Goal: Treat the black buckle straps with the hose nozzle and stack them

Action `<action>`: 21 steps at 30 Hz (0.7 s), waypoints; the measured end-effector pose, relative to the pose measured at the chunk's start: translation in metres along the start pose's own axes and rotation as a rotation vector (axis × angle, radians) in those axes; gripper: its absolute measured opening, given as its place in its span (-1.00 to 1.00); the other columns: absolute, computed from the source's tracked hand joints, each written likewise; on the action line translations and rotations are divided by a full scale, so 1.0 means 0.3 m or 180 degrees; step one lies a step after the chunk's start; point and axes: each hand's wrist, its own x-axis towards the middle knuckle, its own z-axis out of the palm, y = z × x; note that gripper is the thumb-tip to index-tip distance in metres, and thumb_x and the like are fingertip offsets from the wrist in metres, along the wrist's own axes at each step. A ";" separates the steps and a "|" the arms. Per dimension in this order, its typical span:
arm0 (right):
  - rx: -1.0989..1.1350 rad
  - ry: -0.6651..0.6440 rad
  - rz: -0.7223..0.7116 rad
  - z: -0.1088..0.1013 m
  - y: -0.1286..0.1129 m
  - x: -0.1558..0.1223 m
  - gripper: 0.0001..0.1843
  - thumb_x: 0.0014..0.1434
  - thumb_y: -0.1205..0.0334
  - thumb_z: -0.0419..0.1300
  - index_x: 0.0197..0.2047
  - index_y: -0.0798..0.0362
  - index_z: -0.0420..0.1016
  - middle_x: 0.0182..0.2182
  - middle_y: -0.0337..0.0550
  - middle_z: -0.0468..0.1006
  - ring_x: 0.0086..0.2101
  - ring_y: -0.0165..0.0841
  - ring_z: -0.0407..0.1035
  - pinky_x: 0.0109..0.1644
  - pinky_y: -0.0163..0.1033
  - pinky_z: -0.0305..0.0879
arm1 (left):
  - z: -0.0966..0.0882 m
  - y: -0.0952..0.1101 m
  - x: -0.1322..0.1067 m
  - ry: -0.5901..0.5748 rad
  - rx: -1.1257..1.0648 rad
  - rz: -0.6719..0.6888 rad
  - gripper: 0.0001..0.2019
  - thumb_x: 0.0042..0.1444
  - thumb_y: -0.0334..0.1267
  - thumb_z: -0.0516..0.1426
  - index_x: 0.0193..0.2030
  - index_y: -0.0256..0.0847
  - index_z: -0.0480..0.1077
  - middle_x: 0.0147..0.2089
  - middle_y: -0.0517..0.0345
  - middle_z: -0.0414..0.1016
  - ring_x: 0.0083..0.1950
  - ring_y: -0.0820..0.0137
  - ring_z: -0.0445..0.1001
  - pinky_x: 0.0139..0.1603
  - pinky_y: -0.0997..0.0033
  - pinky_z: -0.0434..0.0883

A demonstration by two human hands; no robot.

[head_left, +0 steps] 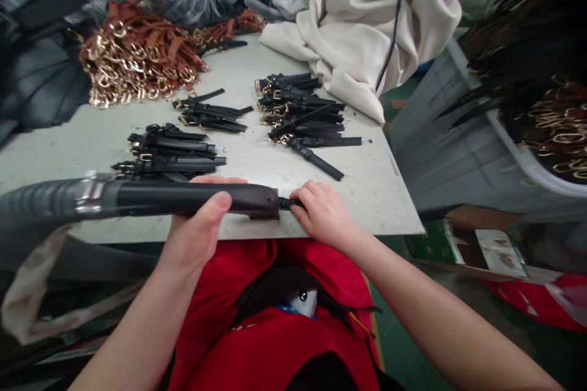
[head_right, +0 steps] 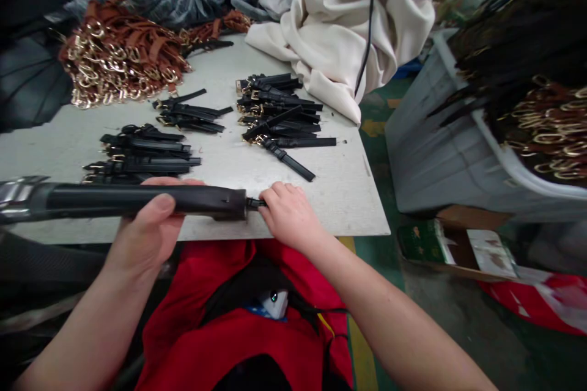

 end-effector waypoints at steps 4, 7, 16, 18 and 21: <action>-0.0059 0.0275 0.0042 0.011 -0.007 -0.010 -0.83 0.23 0.21 0.15 -0.17 0.11 0.47 -0.23 0.00 0.51 -0.17 -0.15 0.35 -0.08 -0.10 0.18 | -0.068 0.064 -0.043 0.0268 -0.0115 0.0201 -0.74 -0.25 -0.21 0.38 -0.35 -0.13 0.52 -0.34 0.18 0.64 -0.22 0.28 0.55 -0.06 0.22 0.49; 0.0093 0.0407 -0.0007 0.021 -0.012 -0.026 -0.88 0.20 0.25 0.18 -0.22 0.10 0.45 -0.29 -0.04 0.52 -0.23 -0.19 0.37 -0.13 -0.13 0.19 | -0.077 0.085 -0.086 -0.0072 0.0059 0.0360 -0.76 -0.18 -0.19 0.36 -0.31 -0.14 0.53 -0.28 0.13 0.64 -0.20 0.27 0.56 -0.09 0.24 0.51; 0.0093 0.0346 -0.0067 0.026 -0.027 -0.045 -0.93 0.20 0.32 0.17 -0.21 0.08 0.45 -0.30 -0.05 0.56 -0.26 -0.23 0.40 -0.20 -0.18 0.18 | 0.012 0.025 -0.083 -0.0604 0.0532 0.0554 -0.77 -0.11 -0.22 0.35 -0.28 -0.13 0.48 -0.22 0.12 0.62 -0.15 0.24 0.55 0.00 0.18 0.45; 0.0156 0.0294 -0.0105 0.026 -0.026 -0.042 -0.93 0.21 0.32 0.17 -0.20 0.07 0.45 -0.29 -0.06 0.56 -0.25 -0.23 0.41 -0.18 -0.18 0.19 | 0.004 0.028 -0.079 -0.0443 0.0535 0.0474 -0.76 -0.12 -0.19 0.35 -0.30 -0.15 0.48 -0.24 0.11 0.62 -0.18 0.24 0.55 -0.03 0.19 0.46; 0.0204 0.0258 -0.0115 0.025 -0.025 -0.040 -0.92 0.20 0.32 0.18 -0.20 0.06 0.45 -0.29 -0.06 0.56 -0.24 -0.23 0.41 -0.17 -0.17 0.21 | 0.004 0.025 -0.080 -0.0262 0.0438 0.0467 -0.73 -0.15 -0.16 0.36 -0.31 -0.16 0.46 -0.26 0.10 0.61 -0.19 0.25 0.55 -0.05 0.19 0.46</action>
